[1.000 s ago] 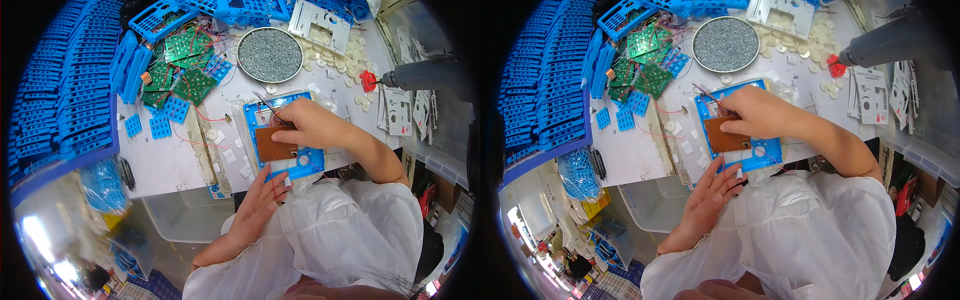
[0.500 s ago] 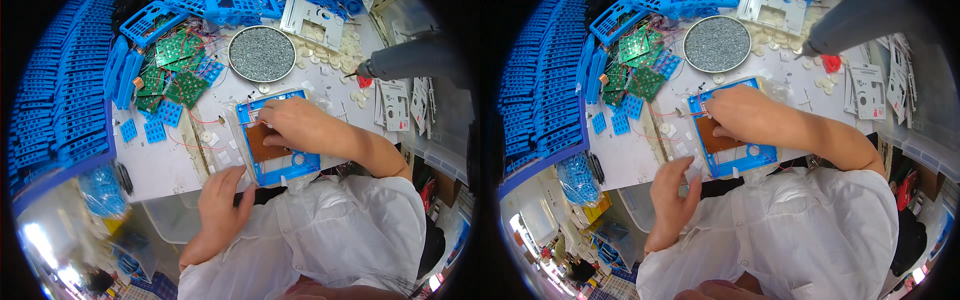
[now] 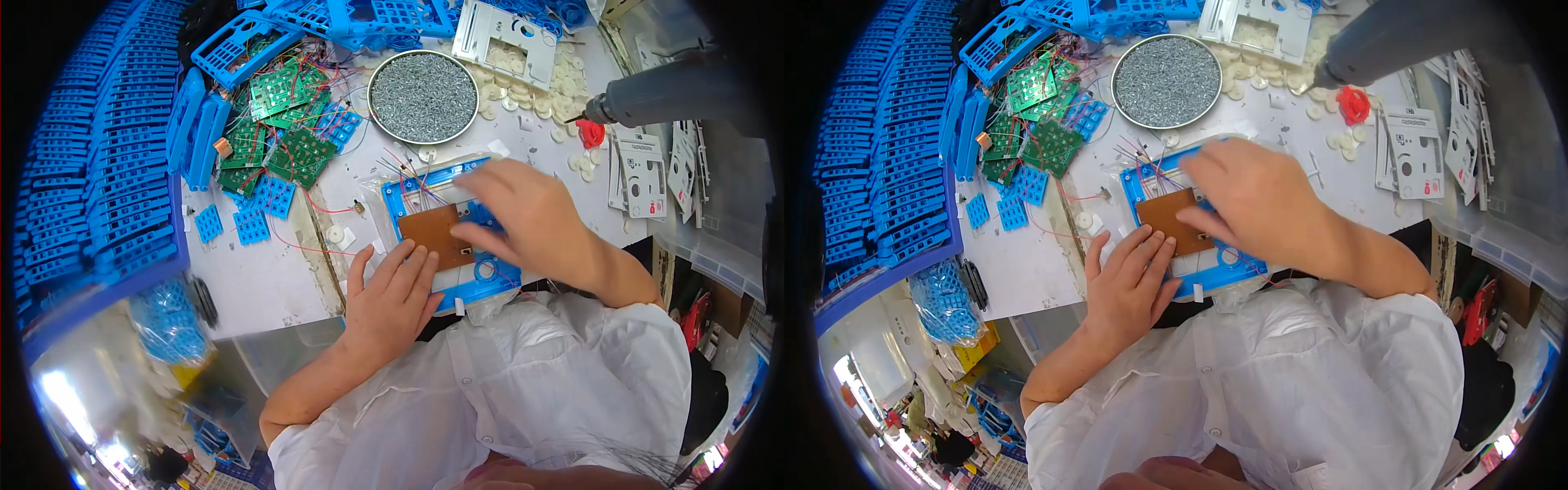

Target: The person is seen assembling electronic toy components by applying adhesive, connecting circuit boards, and snapping plastic casings together.

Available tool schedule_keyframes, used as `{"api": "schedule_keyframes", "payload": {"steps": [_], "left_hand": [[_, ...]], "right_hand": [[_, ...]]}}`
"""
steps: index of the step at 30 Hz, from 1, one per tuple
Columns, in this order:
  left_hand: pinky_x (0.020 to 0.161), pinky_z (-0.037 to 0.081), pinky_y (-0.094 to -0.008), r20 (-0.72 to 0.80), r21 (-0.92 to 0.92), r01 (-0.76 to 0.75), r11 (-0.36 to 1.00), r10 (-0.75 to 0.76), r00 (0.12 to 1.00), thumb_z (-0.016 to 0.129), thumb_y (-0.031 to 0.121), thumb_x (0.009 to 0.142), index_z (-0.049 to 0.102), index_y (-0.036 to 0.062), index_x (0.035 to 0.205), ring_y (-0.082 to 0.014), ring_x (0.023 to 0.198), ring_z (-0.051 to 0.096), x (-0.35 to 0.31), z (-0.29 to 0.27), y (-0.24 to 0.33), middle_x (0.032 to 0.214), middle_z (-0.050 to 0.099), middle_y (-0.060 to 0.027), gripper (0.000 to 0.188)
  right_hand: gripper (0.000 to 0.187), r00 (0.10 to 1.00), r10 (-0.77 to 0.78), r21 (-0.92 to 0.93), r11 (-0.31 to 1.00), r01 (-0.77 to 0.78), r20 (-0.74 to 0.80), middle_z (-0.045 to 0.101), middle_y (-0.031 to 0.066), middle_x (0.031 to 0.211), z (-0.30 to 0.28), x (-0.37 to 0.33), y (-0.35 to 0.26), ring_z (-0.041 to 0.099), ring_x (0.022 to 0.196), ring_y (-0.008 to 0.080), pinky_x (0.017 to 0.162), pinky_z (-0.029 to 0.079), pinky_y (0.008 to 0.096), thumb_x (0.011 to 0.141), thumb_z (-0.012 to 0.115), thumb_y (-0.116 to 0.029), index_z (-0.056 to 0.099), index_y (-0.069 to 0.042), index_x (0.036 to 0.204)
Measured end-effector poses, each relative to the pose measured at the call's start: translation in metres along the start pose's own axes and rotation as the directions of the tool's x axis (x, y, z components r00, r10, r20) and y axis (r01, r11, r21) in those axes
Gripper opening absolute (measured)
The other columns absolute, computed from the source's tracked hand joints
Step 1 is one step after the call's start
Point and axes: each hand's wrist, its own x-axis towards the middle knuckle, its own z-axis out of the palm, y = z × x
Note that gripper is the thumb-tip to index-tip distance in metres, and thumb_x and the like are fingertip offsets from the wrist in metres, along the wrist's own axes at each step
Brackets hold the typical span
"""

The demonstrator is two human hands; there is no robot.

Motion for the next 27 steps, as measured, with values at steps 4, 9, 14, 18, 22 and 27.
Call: {"api": "schedule_keyframes", "payload": {"steps": [4,9,14,18,22,27], "left_hand": [[0.114,0.031,-0.0556,0.002,0.082,-0.017,0.997,0.017,1.000,0.073,0.033,0.089,0.065,0.0046,0.131,-0.0232,0.132,0.055,0.002,0.000,0.003,0.131,0.063,-0.0068,0.051],[0.110,0.036,-0.0506,0.045,0.097,-0.013,0.995,0.008,0.999,0.071,0.036,0.091,0.064,0.0032,0.132,-0.0242,0.134,0.054,0.003,-0.001,0.007,0.131,0.063,-0.0087,0.053],[0.101,0.040,-0.0433,0.108,0.064,-0.060,0.996,0.052,0.993,0.071,0.037,0.091,0.064,0.0019,0.132,-0.0246,0.134,0.053,0.011,-0.009,-0.003,0.132,0.063,-0.0102,0.054],[0.095,0.041,-0.0420,0.118,0.087,-0.050,0.995,0.039,0.992,0.073,0.037,0.089,0.064,0.0029,0.132,-0.0254,0.134,0.054,0.010,-0.009,0.002,0.136,0.061,-0.0101,0.055],[0.095,0.039,-0.0440,0.130,0.071,-0.031,0.997,0.022,0.991,0.074,0.037,0.087,0.063,0.0023,0.132,-0.0261,0.136,0.052,0.010,-0.012,0.004,0.143,0.058,-0.0110,0.058],[0.097,0.036,-0.0481,0.160,0.116,-0.069,0.991,0.050,0.986,0.075,0.037,0.085,0.062,0.0013,0.133,-0.0269,0.138,0.051,0.015,-0.018,0.005,0.146,0.057,-0.0115,0.061]], "right_hand": [[0.064,0.964,-0.233,-0.020,0.971,0.237,0.124,0.060,0.0207,0.133,0.016,-0.018,-0.009,0.059,0.123,0.0367,0.100,0.048,0.0493,0.076,0.084,-0.034,0.063,0.003,0.124],[0.068,0.950,-0.252,-0.120,0.954,0.276,0.183,0.056,0.0232,0.144,0.027,-0.030,-0.018,0.045,0.142,0.0369,0.115,0.035,0.0507,0.084,0.074,-0.043,0.065,0.009,0.127],[0.072,0.934,-0.237,-0.100,0.957,0.272,0.269,0.054,0.0236,0.148,0.022,-0.027,-0.012,0.044,0.145,0.0353,0.118,0.034,0.0497,0.085,0.073,-0.043,0.060,0.009,0.133],[0.073,0.938,-0.227,-0.096,0.961,0.260,0.261,0.053,0.0232,0.149,0.024,-0.029,-0.011,0.044,0.146,0.0352,0.119,0.034,0.0498,0.085,0.074,-0.041,0.059,0.009,0.135],[0.076,0.940,-0.233,-0.101,0.959,0.264,0.251,0.051,0.0240,0.150,0.019,-0.029,-0.013,0.043,0.146,0.0362,0.120,0.033,0.0488,0.083,0.076,-0.040,0.057,0.011,0.137],[0.079,0.955,-0.198,-0.128,0.965,0.229,0.219,0.050,0.0260,0.150,0.024,-0.033,-0.017,0.044,0.145,0.0382,0.120,0.033,0.0488,0.082,0.077,-0.038,0.054,0.013,0.138]]}}
